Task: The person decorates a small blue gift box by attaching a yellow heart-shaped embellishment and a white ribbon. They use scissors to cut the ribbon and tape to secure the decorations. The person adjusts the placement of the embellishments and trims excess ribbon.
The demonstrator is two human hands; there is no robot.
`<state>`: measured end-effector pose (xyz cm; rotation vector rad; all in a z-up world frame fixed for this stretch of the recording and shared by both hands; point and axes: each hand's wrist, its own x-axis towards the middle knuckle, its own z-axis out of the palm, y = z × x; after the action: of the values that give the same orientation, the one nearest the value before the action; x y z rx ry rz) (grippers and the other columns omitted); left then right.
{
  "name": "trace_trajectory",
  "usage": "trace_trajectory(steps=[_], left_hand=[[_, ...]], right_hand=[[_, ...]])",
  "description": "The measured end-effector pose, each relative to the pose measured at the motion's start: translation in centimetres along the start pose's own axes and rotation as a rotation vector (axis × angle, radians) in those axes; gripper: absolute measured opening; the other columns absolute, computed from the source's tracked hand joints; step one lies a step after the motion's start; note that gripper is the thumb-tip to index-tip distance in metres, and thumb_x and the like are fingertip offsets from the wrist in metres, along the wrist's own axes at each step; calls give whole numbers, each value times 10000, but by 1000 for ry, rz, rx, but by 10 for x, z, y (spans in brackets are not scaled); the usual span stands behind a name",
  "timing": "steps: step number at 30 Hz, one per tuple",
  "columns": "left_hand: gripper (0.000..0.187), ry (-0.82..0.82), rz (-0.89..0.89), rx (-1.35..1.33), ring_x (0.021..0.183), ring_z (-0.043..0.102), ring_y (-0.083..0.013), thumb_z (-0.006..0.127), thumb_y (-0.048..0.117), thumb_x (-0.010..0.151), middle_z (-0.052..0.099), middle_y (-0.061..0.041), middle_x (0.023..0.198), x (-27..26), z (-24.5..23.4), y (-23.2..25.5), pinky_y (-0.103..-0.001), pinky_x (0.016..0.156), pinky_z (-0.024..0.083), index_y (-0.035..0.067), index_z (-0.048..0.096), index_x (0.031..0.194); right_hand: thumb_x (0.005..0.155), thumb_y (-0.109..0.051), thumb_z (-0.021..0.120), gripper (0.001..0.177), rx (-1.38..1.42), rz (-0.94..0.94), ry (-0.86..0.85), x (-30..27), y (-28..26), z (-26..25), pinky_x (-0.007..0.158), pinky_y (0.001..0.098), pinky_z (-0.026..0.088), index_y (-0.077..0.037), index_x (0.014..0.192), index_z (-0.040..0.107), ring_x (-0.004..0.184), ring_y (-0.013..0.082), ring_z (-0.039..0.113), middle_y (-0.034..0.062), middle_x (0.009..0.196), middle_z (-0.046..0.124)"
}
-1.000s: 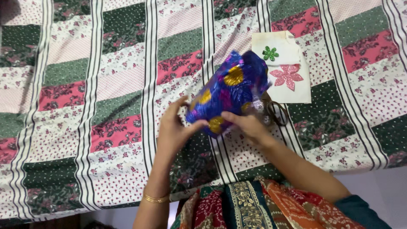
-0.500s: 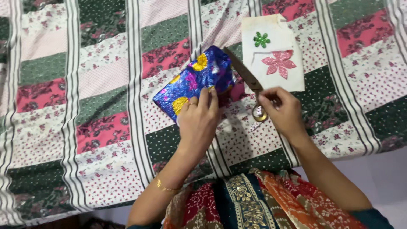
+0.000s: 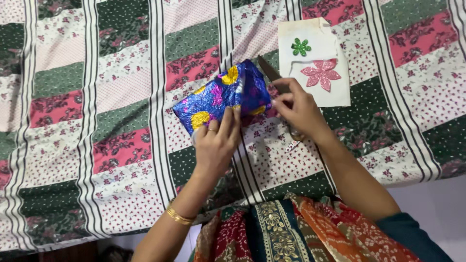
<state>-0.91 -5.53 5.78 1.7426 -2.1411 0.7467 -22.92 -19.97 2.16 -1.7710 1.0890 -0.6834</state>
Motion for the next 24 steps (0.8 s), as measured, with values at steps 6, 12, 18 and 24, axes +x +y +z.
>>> trace_trajectory(steps=[6,12,18,24], left_hand=[[477,5,55,-29,792,594,-166,637,178,924,692,-85,1292,-6,-1,-12,-320,688,452,82,647,1391],[472,18,33,-26,776,587,-166,645,184,922,692,-88,1292,-7,-3,-8,-322,675,444,101,652,1387],[457,23,-10,-44,771,583,-166,670,195,937,691,-66,1277,-5,1,-7,-325,660,430,112,659,1386],[469,23,-38,-52,802,600,-175,655,192,917,684,-76,1293,-2,-1,-7,-335,678,445,119,652,1381]], right_hand=[[967,-173,725,548,-31,-56,27,-1,-15,9,655,260,575,-28,1386,401,780,119,704,102,982,738],[959,-80,661,528,43,31,60,3,-29,23,595,279,527,-56,1434,431,697,163,679,112,911,772],[937,-44,744,674,99,-132,41,-1,-20,-10,754,279,567,-73,1480,345,911,168,739,124,1041,761],[868,62,706,839,138,-9,22,0,-6,26,845,311,621,-130,1573,293,898,186,727,124,961,727]])
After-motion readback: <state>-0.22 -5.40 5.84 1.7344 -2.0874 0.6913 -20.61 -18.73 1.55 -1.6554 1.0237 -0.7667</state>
